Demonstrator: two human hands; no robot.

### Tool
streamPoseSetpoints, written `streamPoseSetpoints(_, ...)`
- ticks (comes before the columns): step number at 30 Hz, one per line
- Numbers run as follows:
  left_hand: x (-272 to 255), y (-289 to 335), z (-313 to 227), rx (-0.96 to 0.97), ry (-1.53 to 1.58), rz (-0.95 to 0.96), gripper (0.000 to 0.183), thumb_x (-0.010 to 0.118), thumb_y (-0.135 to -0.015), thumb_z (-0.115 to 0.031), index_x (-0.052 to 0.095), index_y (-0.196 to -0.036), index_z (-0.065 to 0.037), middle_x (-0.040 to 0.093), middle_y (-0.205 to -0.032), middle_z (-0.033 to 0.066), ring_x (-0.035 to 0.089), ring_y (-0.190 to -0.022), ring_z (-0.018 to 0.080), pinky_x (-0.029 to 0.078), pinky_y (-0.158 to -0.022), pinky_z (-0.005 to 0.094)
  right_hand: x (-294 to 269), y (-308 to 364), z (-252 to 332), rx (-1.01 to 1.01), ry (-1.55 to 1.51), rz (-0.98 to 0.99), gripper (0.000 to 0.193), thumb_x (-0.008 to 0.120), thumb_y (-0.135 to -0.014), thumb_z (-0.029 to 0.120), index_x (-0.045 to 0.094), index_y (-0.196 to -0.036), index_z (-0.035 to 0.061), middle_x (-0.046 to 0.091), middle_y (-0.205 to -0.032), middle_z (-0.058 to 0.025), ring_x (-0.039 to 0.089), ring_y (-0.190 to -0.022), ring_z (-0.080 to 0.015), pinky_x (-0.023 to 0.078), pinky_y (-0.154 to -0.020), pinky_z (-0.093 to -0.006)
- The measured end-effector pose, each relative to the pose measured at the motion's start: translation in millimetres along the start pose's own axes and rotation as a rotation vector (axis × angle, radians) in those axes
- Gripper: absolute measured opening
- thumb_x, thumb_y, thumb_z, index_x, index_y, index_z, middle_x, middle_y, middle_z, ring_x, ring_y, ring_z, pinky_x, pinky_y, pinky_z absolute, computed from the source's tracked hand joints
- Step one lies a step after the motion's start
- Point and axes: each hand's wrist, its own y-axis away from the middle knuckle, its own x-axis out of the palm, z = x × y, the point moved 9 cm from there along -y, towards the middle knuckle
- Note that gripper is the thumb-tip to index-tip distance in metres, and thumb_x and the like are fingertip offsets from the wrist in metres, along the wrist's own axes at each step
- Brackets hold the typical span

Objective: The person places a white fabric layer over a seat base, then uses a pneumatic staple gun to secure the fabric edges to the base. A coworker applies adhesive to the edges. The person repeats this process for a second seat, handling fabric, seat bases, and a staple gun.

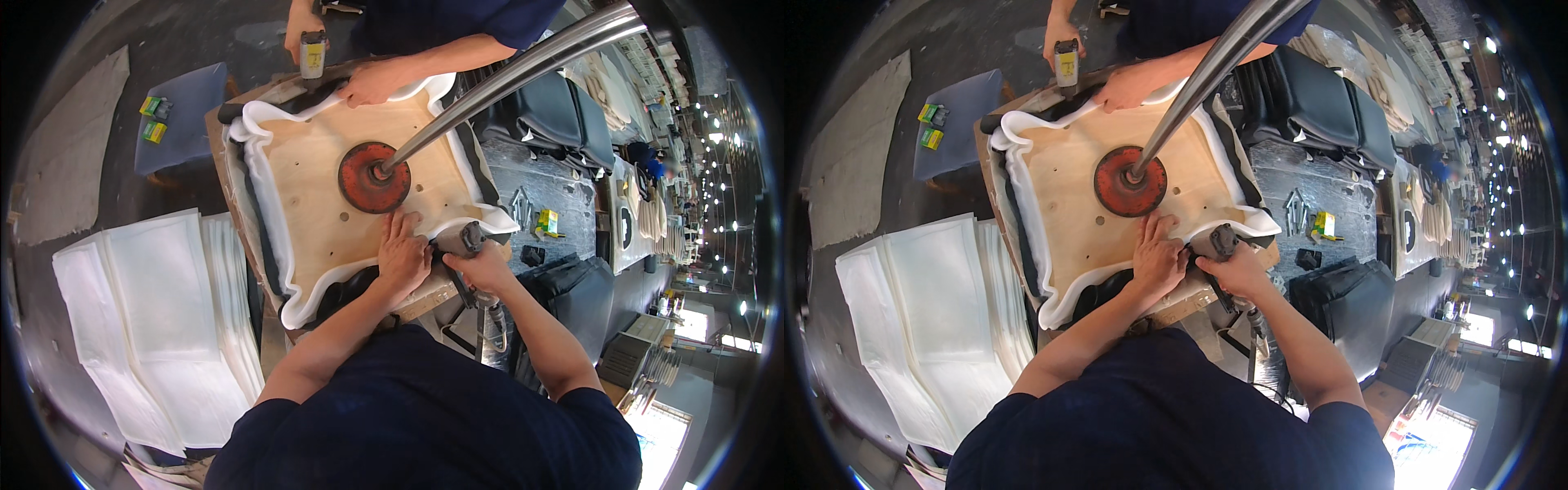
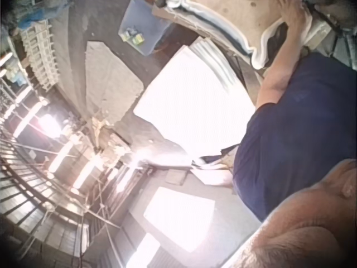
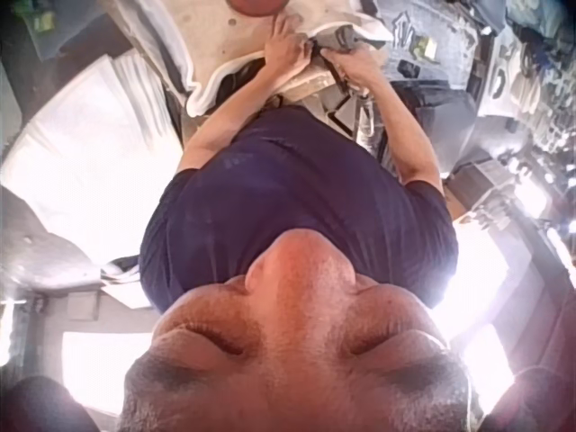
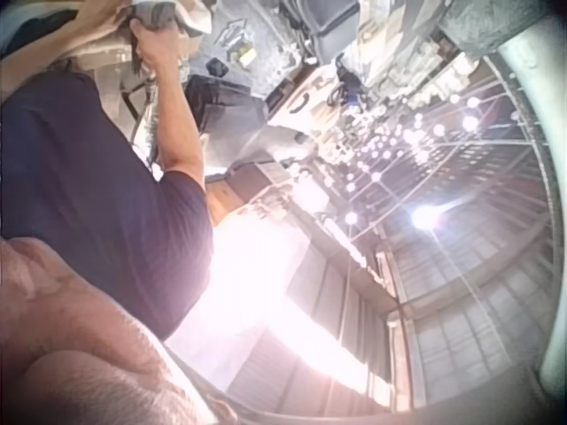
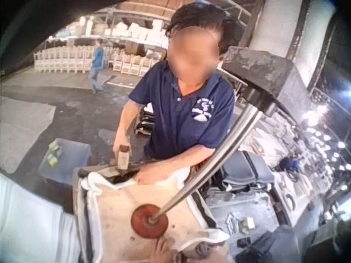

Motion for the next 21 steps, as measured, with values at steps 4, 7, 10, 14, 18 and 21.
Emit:
streamPoseSetpoints(4,-2.5,7.0,-2.5,-0.005,-0.073,0.102,0.019,0.084,-0.087,-0.025,0.083,-0.085,-0.006,0.057,-0.148,0.0119,0.038,-0.155,0.0408,0.022,-0.134,0.0592,-1.2,2.3,-0.4,0.012,-0.027,-0.028,0.038,0.090,-0.091,0.035,0.076,-0.103,0.0005,0.067,-0.065,-0.0027,0.062,-0.050,-0.0133,0.049,-0.050,-0.0330)
streamPoseSetpoints(7,-7.3,10.8,-2.6,0.008,-0.077,0.068,0.020,0.084,-0.088,-0.026,0.083,-0.085,-0.006,0.056,-0.150,0.0113,0.038,-0.155,0.0413,0.022,-0.133,0.0592,-1.0,-0.5,-1.6,-0.080,-0.084,0.019,0.039,0.090,-0.091,0.035,0.076,-0.103,0.0003,0.067,-0.065,-0.0031,0.063,-0.051,-0.0133,0.048,-0.050,-0.0331)
streamPoseSetpoints(10,-8.2,8.7,1.4,-0.015,-0.062,0.028,0.019,0.083,-0.088,-0.025,0.083,-0.085,-0.006,0.056,-0.151,0.0109,0.038,-0.156,0.0413,0.023,-0.133,0.0589,-1.6,6.8,-9.9,-0.029,-0.082,0.015,0.039,0.090,-0.091,0.034,0.076,-0.105,0.0000,0.068,-0.066,-0.0033,0.063,-0.051,-0.0135,0.049,-0.050,-0.0331)
streamPoseSetpoints(14,-7.5,7.8,2.0,-0.032,-0.044,0.006,0.017,0.083,-0.086,-0.022,0.083,-0.083,-0.005,0.057,-0.150,0.0110,0.039,-0.155,0.0411,0.023,-0.133,0.0589,5.9,12.5,-10.6,-0.014,-0.091,0.049,0.040,0.090,-0.091,0.035,0.076,-0.104,0.0001,0.070,-0.067,-0.0042,0.063,-0.052,-0.0139,0.051,-0.052,-0.0339)
streamPoseSetpoints(18,-7.7,8.3,1.9,-0.035,-0.004,0.007,0.014,0.082,-0.086,-0.020,0.081,-0.083,-0.006,0.057,-0.149,0.0130,0.038,-0.156,0.0414,0.022,-0.134,0.0594,13.2,8.3,-0.1,-0.058,-0.088,0.051,0.042,0.090,-0.092,0.036,0.075,-0.103,-0.0015,0.072,-0.071,-0.0055,0.063,-0.052,-0.0137,0.052,-0.052,-0.0335)
streamPoseSetpoints(21,-7.7,10.9,3.7,-0.025,-0.030,0.053,0.015,0.083,-0.086,-0.021,0.082,-0.088,-0.006,0.055,-0.151,0.0126,0.036,-0.157,0.0424,0.021,-0.133,0.0607,16.7,7.7,11.4,-0.204,-0.017,-0.006,0.043,0.090,-0.092,0.035,0.074,-0.105,-0.0029,0.072,-0.074,-0.0060,0.064,-0.052,-0.0133,0.051,-0.050,-0.0334)
